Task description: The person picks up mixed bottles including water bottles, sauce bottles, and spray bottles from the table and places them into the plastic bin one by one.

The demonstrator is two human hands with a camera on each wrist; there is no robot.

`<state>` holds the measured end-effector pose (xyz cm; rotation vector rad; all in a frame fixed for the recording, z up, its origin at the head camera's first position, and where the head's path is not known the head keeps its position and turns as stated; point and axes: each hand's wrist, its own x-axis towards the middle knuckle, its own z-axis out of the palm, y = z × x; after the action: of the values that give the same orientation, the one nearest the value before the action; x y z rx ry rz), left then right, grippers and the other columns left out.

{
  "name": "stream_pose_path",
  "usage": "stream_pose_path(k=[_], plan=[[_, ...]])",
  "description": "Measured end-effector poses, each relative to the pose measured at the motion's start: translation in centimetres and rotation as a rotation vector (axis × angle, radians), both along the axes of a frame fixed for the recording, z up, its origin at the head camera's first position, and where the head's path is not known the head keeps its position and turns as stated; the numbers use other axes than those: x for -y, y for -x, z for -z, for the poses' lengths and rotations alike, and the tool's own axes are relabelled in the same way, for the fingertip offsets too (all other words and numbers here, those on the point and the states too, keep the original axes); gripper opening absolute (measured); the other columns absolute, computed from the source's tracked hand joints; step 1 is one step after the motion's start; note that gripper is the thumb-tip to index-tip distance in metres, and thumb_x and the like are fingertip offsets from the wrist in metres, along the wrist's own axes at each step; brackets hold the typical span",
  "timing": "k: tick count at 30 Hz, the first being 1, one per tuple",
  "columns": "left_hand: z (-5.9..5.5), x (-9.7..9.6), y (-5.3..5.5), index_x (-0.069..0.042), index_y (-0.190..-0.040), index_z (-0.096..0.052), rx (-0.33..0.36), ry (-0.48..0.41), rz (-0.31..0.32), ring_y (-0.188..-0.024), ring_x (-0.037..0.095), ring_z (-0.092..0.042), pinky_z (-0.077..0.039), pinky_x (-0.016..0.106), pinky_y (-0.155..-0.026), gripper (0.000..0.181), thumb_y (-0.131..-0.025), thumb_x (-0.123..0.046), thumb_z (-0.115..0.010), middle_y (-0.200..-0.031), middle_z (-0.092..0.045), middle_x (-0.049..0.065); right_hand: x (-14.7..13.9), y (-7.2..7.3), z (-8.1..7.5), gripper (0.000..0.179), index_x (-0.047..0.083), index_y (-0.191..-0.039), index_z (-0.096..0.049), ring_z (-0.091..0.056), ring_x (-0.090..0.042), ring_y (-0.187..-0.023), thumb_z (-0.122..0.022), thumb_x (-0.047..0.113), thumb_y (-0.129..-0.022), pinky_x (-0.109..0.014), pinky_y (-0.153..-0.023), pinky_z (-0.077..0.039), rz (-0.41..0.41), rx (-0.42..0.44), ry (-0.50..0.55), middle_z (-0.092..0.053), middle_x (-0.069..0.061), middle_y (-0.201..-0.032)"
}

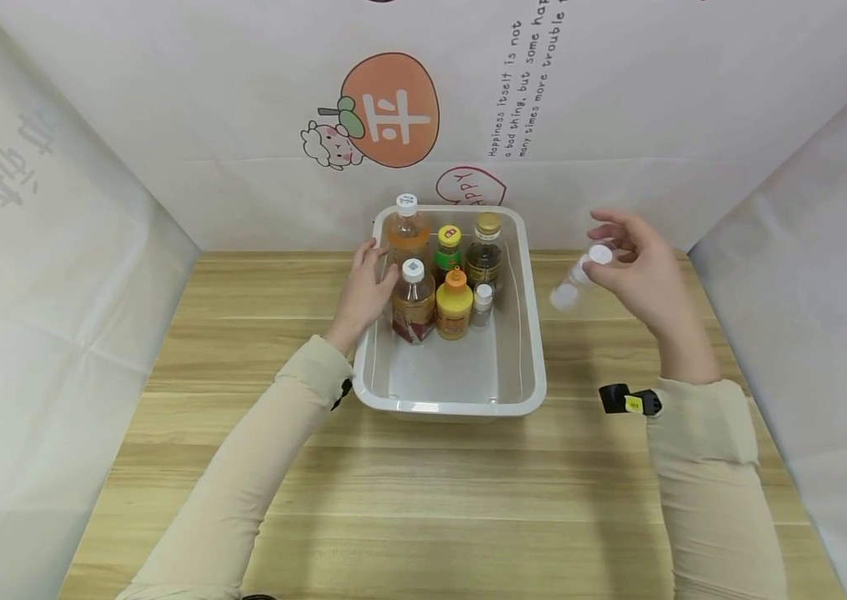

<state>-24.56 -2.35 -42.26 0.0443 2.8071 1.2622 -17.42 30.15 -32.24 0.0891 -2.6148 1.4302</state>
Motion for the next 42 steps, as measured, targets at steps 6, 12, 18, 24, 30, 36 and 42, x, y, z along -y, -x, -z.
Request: stream_pose_path(k=[6,12,18,24,30,36,42], plan=[[0.1,0.0,0.1,-0.013,-0.145,-0.038,0.000,-0.013,-0.002,-0.139,0.028,-0.039,-0.044,0.044,-0.106,0.050,-0.098,-0.032,-0.045,-0.161,-0.016,-0.002,2.5,0.4,-1.4,0.057,0.018,-0.133,-0.053,-0.051,0.003,-0.090,-0.064,-0.005,-0.082,-0.008,-0.075,-0.039,-0.063,-0.041,0.007,-0.057,0.028,-0.099],[0.2,0.0,0.1,-0.014,-0.144,-0.039,-0.003,-0.009,-0.008,-0.136,0.028,-0.043,-0.050,0.043,-0.096,0.050,-0.099,-0.033,-0.044,-0.160,-0.016,-0.003,4.6,0.8,-2.0,0.052,0.010,-0.131,-0.056,-0.052,0.005,-0.088,-0.065,-0.004,-0.082,-0.009,-0.076,-0.038,-0.147,-0.052,-0.057,-0.056,0.030,-0.096],[0.2,0.0,0.1,-0.013,-0.144,-0.040,-0.012,-0.007,-0.011,-0.132,0.028,-0.048,-0.053,0.040,-0.084,0.049,-0.099,-0.032,-0.043,-0.160,-0.017,-0.003,6.6,1.1,-1.8,0.046,0.002,-0.127,-0.056,-0.050,0.003,-0.088,-0.066,-0.002,-0.083,-0.013,-0.078,-0.041,-0.244,0.021,-0.181,-0.064,0.000,-0.110],[0.3,0.1,0.1,-0.013,-0.143,-0.040,-0.012,-0.008,-0.012,-0.132,0.029,-0.047,-0.053,0.041,-0.087,0.048,-0.099,-0.030,-0.044,-0.160,-0.017,-0.003,8.5,1.6,-0.9,0.046,0.000,-0.128,-0.055,-0.054,-0.020,-0.100,-0.065,-0.002,-0.082,-0.036,-0.089,-0.045,-0.339,0.088,-0.248,-0.061,-0.022,-0.117],[0.1,0.1,0.0,-0.013,-0.143,-0.039,-0.011,-0.008,-0.010,-0.132,0.029,-0.047,-0.053,0.041,-0.086,0.048,-0.099,-0.030,-0.043,-0.160,-0.016,-0.002,10.4,2.3,-0.2,0.045,0.000,-0.126,-0.056,-0.055,-0.035,-0.110,-0.065,-0.002,-0.082,-0.051,-0.098,-0.045,-0.391,0.164,-0.295,-0.061,-0.021,-0.118],[0.1,0.1,0.0,-0.013,-0.144,-0.039,-0.002,-0.016,-0.010,-0.133,0.028,-0.046,-0.053,0.040,-0.086,0.049,-0.098,-0.029,-0.044,-0.160,-0.016,-0.004,11.7,3.1,0.9,0.045,-0.001,-0.126,-0.055,-0.055,-0.035,-0.111,-0.065,-0.002,-0.082,-0.050,-0.098,-0.046,-0.446,0.208,-0.351,-0.059,-0.023,-0.121],[0.2,0.1,0.1,-0.012,-0.143,-0.040,-0.008,-0.023,-0.010,-0.134,0.028,-0.045,-0.052,0.042,-0.090,0.048,-0.098,-0.029,-0.045,-0.160,-0.017,-0.003,12.2,3.6,2.4,0.045,-0.004,-0.124,-0.055,-0.056,-0.039,-0.113,-0.064,-0.006,-0.079,-0.052,-0.099,-0.046,-0.463,0.238,-0.392,-0.060,-0.026,-0.120]])
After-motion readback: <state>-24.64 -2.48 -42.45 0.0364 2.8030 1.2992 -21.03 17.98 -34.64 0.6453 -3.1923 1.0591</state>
